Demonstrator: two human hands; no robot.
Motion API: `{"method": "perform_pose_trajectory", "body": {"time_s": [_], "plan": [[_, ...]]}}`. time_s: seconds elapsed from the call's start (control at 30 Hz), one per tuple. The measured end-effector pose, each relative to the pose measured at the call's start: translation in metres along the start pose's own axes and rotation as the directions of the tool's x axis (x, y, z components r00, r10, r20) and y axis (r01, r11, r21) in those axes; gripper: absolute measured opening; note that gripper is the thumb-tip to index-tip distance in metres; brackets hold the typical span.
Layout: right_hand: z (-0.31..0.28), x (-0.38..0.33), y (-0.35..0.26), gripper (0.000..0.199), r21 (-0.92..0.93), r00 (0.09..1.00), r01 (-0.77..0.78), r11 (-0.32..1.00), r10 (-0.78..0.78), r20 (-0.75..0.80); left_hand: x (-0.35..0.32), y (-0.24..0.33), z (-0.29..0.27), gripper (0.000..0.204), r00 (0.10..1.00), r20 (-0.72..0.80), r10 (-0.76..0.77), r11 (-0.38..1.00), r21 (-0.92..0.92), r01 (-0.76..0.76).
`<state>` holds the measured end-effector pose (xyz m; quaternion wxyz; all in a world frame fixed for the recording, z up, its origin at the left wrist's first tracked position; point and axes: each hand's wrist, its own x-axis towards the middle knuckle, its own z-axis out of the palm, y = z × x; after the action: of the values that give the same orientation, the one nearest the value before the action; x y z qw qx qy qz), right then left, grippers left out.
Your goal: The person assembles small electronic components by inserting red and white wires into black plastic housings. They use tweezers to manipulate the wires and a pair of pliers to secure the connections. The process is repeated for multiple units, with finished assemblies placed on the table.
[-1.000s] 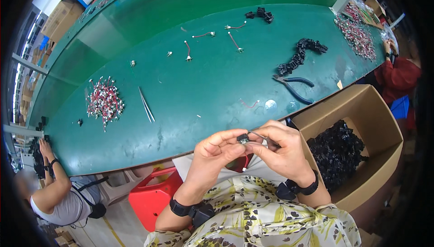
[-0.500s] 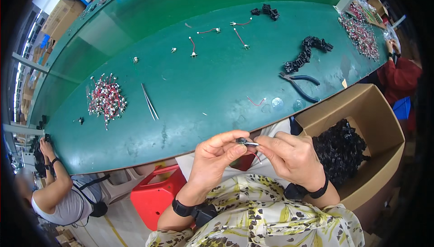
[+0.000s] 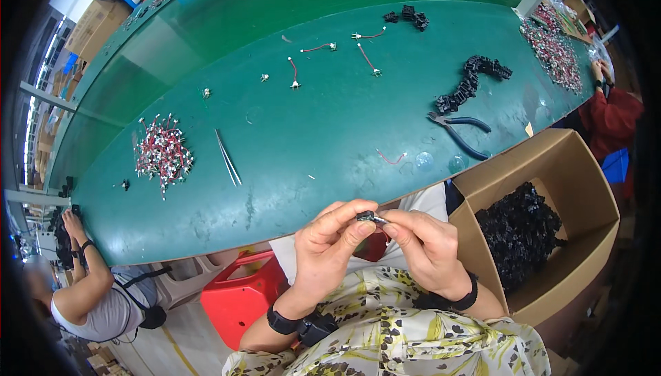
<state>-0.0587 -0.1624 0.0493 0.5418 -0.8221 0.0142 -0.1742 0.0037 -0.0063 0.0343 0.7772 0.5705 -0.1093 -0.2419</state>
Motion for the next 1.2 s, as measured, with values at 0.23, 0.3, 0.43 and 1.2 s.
{"method": "perform_pose_trajectory", "body": {"time_s": [0.23, 0.3, 0.43, 1.2], "plan": [[-0.004, 0.006, -0.002, 0.018, -0.068, 0.994, -0.029, 0.997, 0.036, 0.104, 0.001, -0.005, -0.005, 0.026, 1.0, -0.005, 0.005, 0.997, -0.073, -0.005], [-0.003, 0.006, -0.001, 0.018, -0.014, 0.991, -0.083, 0.996, 0.084, 0.1, 0.002, -0.006, -0.006, 0.026, 1.0, -0.003, -0.002, 0.998, -0.057, 0.002], [-0.001, 0.009, 0.002, 0.019, 0.093, 0.983, -0.154, 0.984, 0.142, 0.118, 0.005, -0.005, -0.01, 0.024, 0.998, -0.028, -0.048, 0.999, 0.0, 0.048], [-0.004, 0.036, -0.005, 0.012, -0.29, 0.961, 0.032, 0.956, 0.051, 0.273, 0.005, 0.002, -0.014, 0.02, 0.977, -0.086, 0.193, 0.895, 0.425, -0.14]]}}
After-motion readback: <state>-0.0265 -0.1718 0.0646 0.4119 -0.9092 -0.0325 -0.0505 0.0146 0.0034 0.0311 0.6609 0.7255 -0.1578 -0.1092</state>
